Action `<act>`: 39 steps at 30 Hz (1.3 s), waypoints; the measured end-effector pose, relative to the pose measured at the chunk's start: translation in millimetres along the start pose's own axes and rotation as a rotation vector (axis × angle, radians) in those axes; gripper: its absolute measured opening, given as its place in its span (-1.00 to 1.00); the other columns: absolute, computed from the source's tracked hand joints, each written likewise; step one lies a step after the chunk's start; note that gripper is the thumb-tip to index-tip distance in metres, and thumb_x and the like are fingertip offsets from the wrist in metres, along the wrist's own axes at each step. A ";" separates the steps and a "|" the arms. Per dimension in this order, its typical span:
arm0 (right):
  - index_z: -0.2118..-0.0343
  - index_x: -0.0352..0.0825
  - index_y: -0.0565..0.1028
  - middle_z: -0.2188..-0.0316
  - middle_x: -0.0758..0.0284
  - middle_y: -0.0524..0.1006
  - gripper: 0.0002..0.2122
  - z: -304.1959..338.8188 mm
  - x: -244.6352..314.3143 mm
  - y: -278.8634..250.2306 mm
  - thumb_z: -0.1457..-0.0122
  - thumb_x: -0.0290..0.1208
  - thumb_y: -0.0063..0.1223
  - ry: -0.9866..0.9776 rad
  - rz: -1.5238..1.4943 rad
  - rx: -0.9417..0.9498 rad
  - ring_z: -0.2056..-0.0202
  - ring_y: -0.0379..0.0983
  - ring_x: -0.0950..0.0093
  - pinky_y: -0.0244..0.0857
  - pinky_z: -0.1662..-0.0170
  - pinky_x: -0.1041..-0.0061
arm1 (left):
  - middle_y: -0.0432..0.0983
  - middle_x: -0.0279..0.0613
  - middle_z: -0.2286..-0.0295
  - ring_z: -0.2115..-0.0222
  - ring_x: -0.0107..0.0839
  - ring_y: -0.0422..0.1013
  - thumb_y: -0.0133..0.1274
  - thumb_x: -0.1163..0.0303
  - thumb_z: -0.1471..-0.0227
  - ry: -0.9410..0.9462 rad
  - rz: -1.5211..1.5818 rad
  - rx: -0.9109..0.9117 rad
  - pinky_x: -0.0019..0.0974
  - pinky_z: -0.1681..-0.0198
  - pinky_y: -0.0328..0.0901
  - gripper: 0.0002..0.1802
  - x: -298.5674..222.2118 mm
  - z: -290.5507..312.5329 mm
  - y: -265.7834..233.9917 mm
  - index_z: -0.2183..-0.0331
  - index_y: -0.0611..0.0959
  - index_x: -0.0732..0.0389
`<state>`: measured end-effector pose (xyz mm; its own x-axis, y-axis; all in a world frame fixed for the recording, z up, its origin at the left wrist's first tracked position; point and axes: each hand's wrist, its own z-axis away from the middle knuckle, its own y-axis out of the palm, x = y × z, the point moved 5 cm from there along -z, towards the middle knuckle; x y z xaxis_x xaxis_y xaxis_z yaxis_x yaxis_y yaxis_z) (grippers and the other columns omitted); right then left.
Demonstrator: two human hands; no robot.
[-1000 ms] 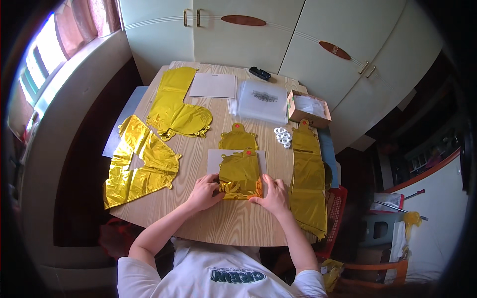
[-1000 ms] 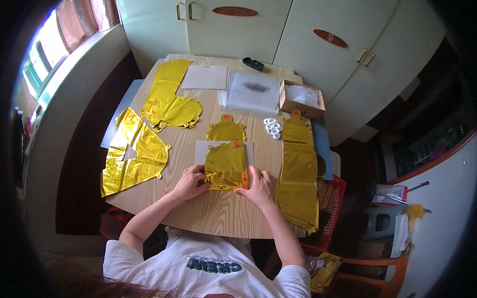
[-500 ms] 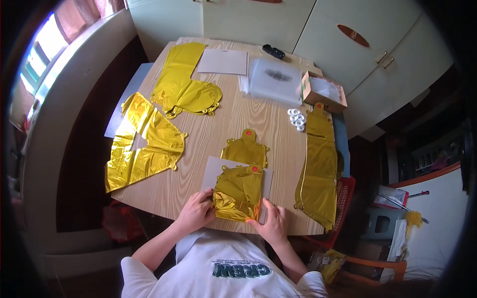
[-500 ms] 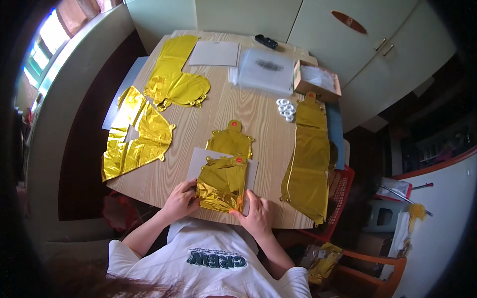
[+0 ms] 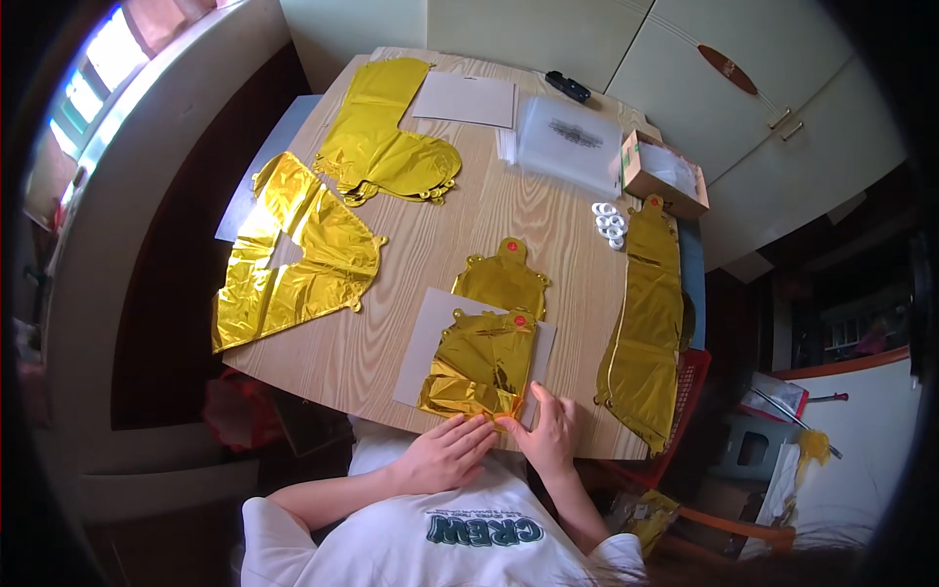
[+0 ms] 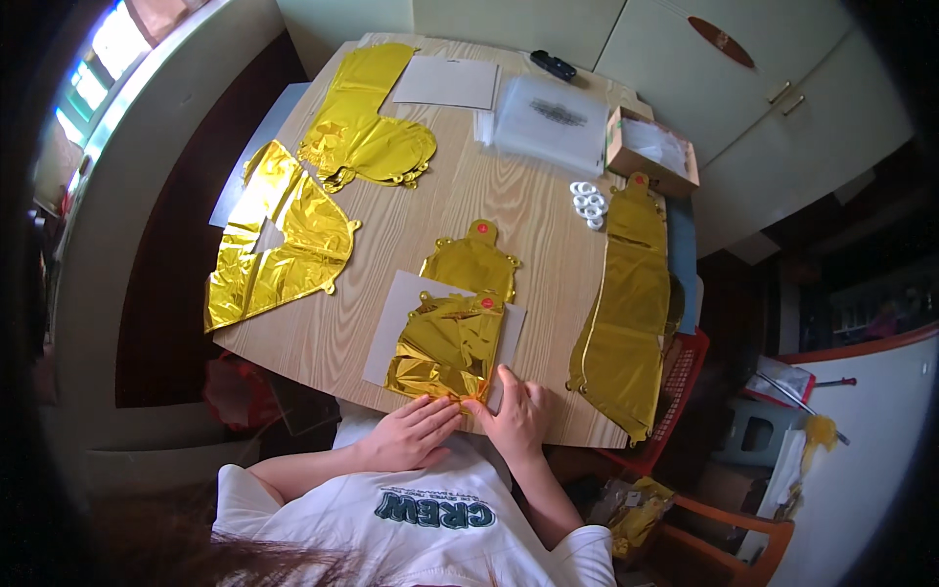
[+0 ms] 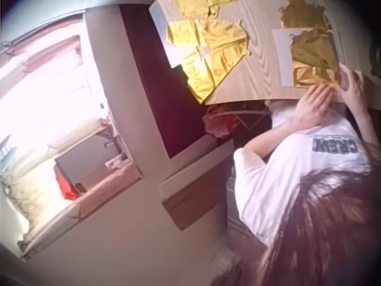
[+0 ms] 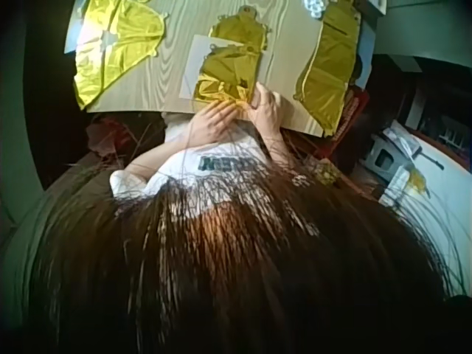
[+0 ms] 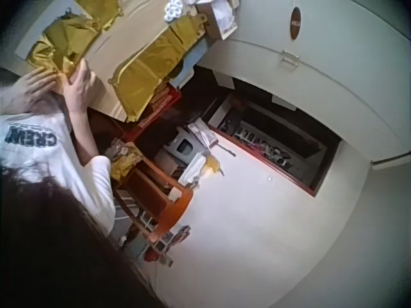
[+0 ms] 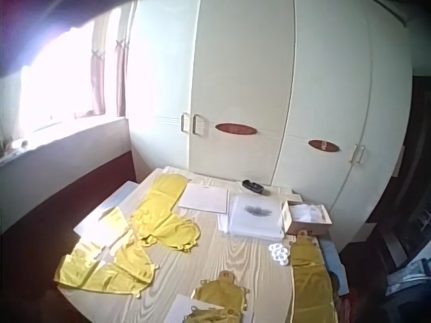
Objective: Organizing and preparing gold foil sheets on cardboard backing.
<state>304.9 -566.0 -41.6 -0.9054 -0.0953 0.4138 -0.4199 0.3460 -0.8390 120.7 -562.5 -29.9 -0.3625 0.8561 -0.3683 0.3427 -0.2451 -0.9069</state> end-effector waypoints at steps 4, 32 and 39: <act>0.00 -0.32 0.43 0.24 0.28 0.54 -0.30 -1.6 0.9 -0.9 0.13 0.10 0.33 0.006 0.022 0.035 0.30 0.38 0.26 0.26 0.16 0.28 | 0.23 -0.09 -0.18 -0.24 -0.02 0.10 0.03 -0.02 -0.08 -0.115 -0.112 0.087 0.09 -0.27 -0.04 -0.27 1.2 5.9 3.0 -0.16 0.38 0.23; 0.12 -0.20 0.47 0.49 0.41 0.50 -0.51 -14.7 -0.8 -1.9 0.02 0.04 0.23 0.004 0.101 -0.017 0.39 0.34 0.38 0.19 0.16 0.31 | -0.04 0.33 -0.24 -0.27 0.31 -0.15 -0.07 -0.44 0.08 -0.519 -0.262 0.170 0.33 -0.26 -0.23 0.06 31.4 25.1 -9.6 -0.25 0.26 0.13; 0.11 -0.19 0.48 0.49 0.41 0.52 -0.52 -18.1 2.0 -5.3 0.02 0.02 0.25 -0.014 0.112 -0.009 0.38 0.35 0.38 0.20 0.17 0.32 | 0.04 -0.13 -0.27 -0.30 0.15 -0.16 -0.21 -0.50 0.05 -0.078 -0.155 0.231 0.40 -0.25 -0.22 0.01 21.2 -10.4 -2.1 -0.28 0.19 -0.09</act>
<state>306.4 -551.1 -30.0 -0.9475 -0.0689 0.3123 -0.3154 0.3638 -0.8765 121.3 -539.1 -33.7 -0.4640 0.8560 -0.2279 0.0746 -0.2186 -0.9730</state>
